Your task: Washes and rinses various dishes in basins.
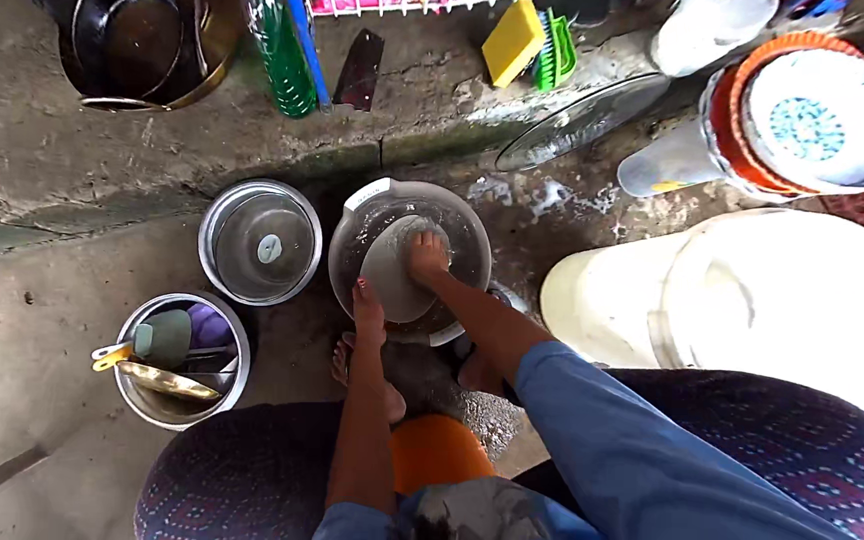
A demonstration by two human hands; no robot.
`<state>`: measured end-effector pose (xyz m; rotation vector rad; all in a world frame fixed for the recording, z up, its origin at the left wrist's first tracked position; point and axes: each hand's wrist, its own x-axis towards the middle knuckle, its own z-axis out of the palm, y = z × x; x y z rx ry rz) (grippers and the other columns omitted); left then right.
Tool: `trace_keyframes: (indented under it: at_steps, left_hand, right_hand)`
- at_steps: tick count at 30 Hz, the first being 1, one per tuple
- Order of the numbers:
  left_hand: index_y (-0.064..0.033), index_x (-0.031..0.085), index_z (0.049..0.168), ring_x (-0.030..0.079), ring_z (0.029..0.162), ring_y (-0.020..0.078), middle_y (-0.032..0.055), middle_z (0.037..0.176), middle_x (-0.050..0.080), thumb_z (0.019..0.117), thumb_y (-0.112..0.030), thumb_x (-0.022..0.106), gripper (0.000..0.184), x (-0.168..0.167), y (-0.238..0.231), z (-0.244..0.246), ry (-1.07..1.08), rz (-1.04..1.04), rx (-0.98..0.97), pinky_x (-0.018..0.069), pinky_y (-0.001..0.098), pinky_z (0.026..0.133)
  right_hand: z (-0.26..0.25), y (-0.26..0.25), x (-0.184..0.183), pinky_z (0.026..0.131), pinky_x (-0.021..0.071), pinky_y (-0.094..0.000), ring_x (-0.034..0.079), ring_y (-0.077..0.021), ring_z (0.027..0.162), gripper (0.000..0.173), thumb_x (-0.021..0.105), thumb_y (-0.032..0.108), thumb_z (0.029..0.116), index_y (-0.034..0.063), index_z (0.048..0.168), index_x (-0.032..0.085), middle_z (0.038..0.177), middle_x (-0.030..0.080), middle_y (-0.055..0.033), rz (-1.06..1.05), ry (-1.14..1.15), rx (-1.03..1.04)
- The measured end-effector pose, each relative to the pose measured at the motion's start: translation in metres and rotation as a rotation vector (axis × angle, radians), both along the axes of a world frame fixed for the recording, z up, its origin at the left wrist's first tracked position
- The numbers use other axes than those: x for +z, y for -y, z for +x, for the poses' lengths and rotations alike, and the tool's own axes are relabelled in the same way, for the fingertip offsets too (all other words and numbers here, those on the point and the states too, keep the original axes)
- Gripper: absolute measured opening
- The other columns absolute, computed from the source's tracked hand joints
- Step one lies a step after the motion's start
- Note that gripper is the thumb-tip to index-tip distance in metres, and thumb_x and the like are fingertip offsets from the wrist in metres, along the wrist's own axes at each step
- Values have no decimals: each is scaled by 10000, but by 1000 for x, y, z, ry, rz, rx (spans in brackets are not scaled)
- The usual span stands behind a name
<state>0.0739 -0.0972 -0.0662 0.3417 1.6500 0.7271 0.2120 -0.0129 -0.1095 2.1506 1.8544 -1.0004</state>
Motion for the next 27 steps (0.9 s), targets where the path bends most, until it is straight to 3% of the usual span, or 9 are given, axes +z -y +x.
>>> trace_keyframes:
  at_steps: [3, 8, 13, 16, 19, 21, 23, 26, 27]
  left_hand:
    - [-144, 242, 1618, 523, 1328, 387, 241, 1547, 418, 1107, -528, 174, 643, -8, -3, 11, 75, -61, -10, 506, 588, 998]
    - [-78, 308, 1584, 501, 1347, 370, 254, 1538, 422, 1118, -485, 131, 643, -12, -20, 12, 79, -9, 28, 477, 580, 1034]
    - [33, 395, 1506, 517, 1304, 319, 272, 1444, 500, 1132, -410, 136, 635, -11, -21, -1, -47, 144, 48, 435, 488, 1078]
    - [17, 357, 1554, 412, 1447, 366, 278, 1552, 418, 1136, -394, 214, 604, 8, -18, -10, -177, 191, -59, 327, 553, 1180]
    - [-54, 402, 1555, 513, 1367, 394, 249, 1480, 525, 1127, -418, 265, 578, 46, -20, -17, -380, 284, -272, 400, 587, 1126]
    - [-82, 436, 1550, 529, 1357, 407, 237, 1460, 554, 1114, -419, 357, 557, 74, -22, -20, -545, 347, -380, 410, 590, 1128]
    - [-155, 417, 1575, 460, 1394, 464, 253, 1520, 482, 1082, -491, 424, 597, 105, -22, -19, -657, 341, -484, 394, 633, 1118]
    - [-275, 386, 1594, 443, 1352, 540, 327, 1546, 380, 1040, -570, 482, 635, 141, -13, -2, -764, 383, -619, 478, 665, 989]
    - [-307, 401, 1585, 443, 1345, 540, 340, 1540, 370, 1020, -575, 524, 637, 148, -9, 6, -785, 427, -649, 494, 656, 965]
  right_hand:
    - [-24, -13, -6, 1136, 342, -642, 342, -499, 1458, 604, 661, 112, 923, -77, 1452, 438, 1549, 366, -333, 123, -2, -125]
    - [-56, 11, -11, 1165, 385, -560, 456, -482, 1386, 584, 722, 114, 888, -116, 1380, 509, 1438, 488, -353, 253, -429, -31]
    - [-43, 38, 18, 1104, 446, -534, 592, -374, 1264, 396, 590, 98, 1007, -44, 1376, 575, 1352, 604, -264, -159, -708, 285]
    - [-18, 35, 26, 1070, 446, -580, 607, -397, 1226, 303, 563, 99, 1025, -30, 1285, 649, 1291, 642, -257, -254, -560, 451]
    - [11, 37, 37, 1040, 448, -682, 573, -494, 1254, 301, 649, 119, 979, -11, 1249, 674, 1320, 616, -298, -125, -195, 221]
    - [23, 37, 42, 1082, 419, -685, 495, -536, 1333, 498, 689, 98, 945, -92, 1379, 534, 1421, 508, -367, -21, -144, -63]
    - [24, 25, 44, 1066, 466, -613, 550, -477, 1307, 594, 644, 106, 987, -84, 1486, 384, 1435, 503, -357, -34, -200, -307]
    - [17, 14, 40, 843, 580, -441, 665, -315, 1008, 505, 545, 38, 1012, -36, 1487, 391, 1275, 586, -276, -48, -517, -580]
    - [12, 13, 54, 857, 572, -425, 649, -289, 1029, 480, 519, 43, 1039, -21, 1494, 381, 1304, 570, -256, -68, -637, -637]
